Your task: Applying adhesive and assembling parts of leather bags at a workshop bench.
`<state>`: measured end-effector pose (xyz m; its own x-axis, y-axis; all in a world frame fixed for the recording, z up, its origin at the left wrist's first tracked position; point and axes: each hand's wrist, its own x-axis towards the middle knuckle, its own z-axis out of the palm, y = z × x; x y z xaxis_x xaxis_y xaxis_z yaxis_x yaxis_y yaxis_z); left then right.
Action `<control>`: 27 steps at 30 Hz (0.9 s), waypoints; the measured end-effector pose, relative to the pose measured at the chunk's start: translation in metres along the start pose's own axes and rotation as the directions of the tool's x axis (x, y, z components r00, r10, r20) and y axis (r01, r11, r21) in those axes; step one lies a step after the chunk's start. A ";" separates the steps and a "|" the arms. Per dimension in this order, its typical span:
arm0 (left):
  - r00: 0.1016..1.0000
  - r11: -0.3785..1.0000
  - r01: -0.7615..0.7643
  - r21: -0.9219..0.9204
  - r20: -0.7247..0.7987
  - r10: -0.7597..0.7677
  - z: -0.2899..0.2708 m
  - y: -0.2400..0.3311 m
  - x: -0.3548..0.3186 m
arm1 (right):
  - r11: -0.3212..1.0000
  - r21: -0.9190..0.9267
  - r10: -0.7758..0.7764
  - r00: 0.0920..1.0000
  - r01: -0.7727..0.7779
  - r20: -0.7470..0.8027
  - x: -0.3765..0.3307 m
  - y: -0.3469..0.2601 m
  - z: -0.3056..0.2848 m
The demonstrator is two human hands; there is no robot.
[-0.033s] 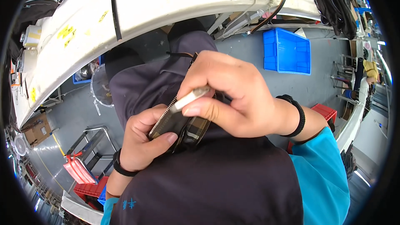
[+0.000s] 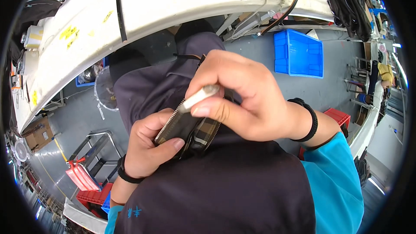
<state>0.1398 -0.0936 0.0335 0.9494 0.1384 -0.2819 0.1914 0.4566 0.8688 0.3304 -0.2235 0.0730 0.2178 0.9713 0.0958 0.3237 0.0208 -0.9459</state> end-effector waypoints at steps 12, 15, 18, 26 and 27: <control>0.998 0.992 0.006 -0.129 0.065 0.002 -0.003 0.002 0.001 | 0.715 0.657 0.338 0.941 -0.239 -0.026 0.008 0.011 -0.002; 0.998 0.992 -0.026 -0.122 0.058 0.034 -0.003 0.000 0.002 | 0.701 0.673 0.393 0.915 -0.237 -0.087 0.014 0.010 -0.001; 0.993 0.974 0.065 -0.216 -0.079 -0.083 0.004 0.001 0.001 | 0.869 0.444 0.337 0.918 -0.219 -0.207 0.032 0.030 -0.016; 1.000 0.956 -0.019 -0.293 -0.024 0.012 0.002 0.003 -0.003 | 0.882 -0.405 0.048 0.900 -0.243 -0.434 0.097 0.063 -0.070; 0.999 0.921 -0.039 -0.387 -0.024 0.032 0.002 0.003 -0.002 | 0.786 -0.533 0.040 0.885 -0.315 -0.464 0.104 0.067 -0.074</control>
<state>0.1385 -0.0946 0.0375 0.9487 0.1741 -0.2639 0.0431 0.7557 0.6535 0.4433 -0.1388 0.0422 0.6329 0.7503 0.1910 0.6762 -0.4155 -0.6084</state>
